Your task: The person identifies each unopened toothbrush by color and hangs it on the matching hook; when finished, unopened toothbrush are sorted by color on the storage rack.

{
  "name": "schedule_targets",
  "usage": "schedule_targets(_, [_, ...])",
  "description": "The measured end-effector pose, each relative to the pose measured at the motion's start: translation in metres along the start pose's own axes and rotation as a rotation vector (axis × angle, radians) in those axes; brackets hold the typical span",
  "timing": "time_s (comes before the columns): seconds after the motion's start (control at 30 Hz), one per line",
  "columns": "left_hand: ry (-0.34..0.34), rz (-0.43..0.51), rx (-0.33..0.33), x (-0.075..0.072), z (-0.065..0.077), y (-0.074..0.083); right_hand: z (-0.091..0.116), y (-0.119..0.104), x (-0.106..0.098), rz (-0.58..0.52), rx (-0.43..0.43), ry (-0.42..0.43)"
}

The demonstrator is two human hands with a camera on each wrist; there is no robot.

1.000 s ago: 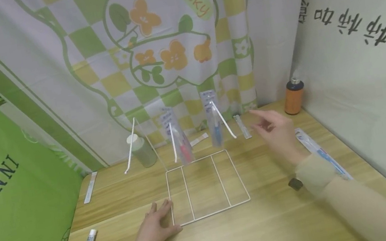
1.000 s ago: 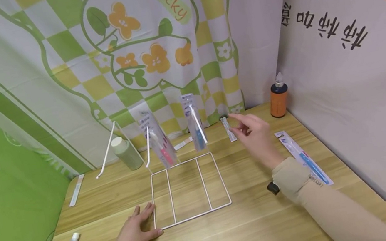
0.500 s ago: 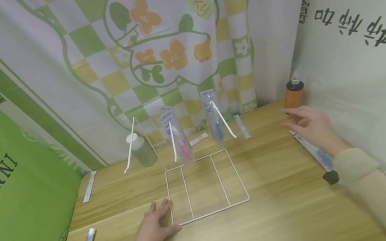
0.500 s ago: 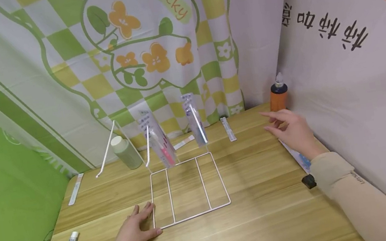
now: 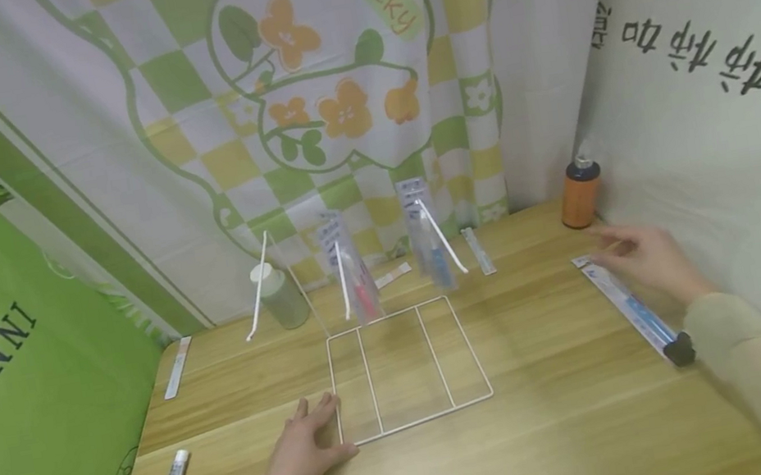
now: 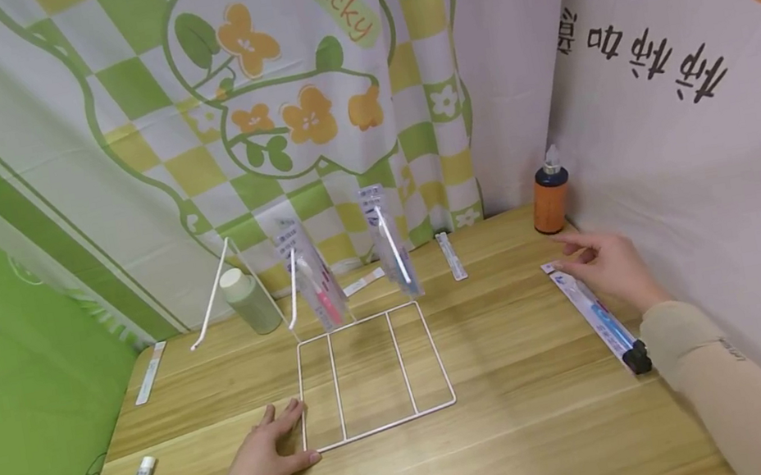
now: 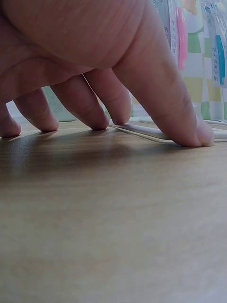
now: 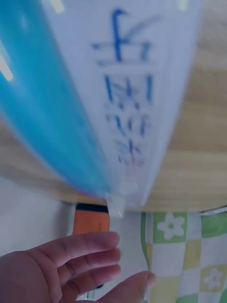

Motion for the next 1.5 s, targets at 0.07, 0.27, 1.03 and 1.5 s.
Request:
schedule_targets(0.07, [0.001,-0.001,0.004,0.0,0.0,0.001,0.002,0.006,0.008,-0.014,0.028,-0.063])
schedule_targets(0.27, [0.002,-0.01,0.022,-0.002,-0.001,0.002,0.005,0.024,0.029,-0.032,0.095,-0.22])
schedule_targets(1.03, [0.001,-0.01,0.008,-0.001,-0.001,0.0,0.004,0.026,0.042,0.112,0.023,-0.309])
schedule_targets(1.5, [0.007,-0.009,0.002,-0.001,-0.002,-0.003,0.001,0.026,0.041,0.119,0.043,-0.293])
Point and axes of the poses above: each hand's wrist, its own z-axis away from the middle knuckle, its own x-axis out of the palm, y = z × x, the point moved 10 cm from there along -z, towards the middle knuckle, and after that the axes turned 13 degrees about z, right-handed, at the moved point
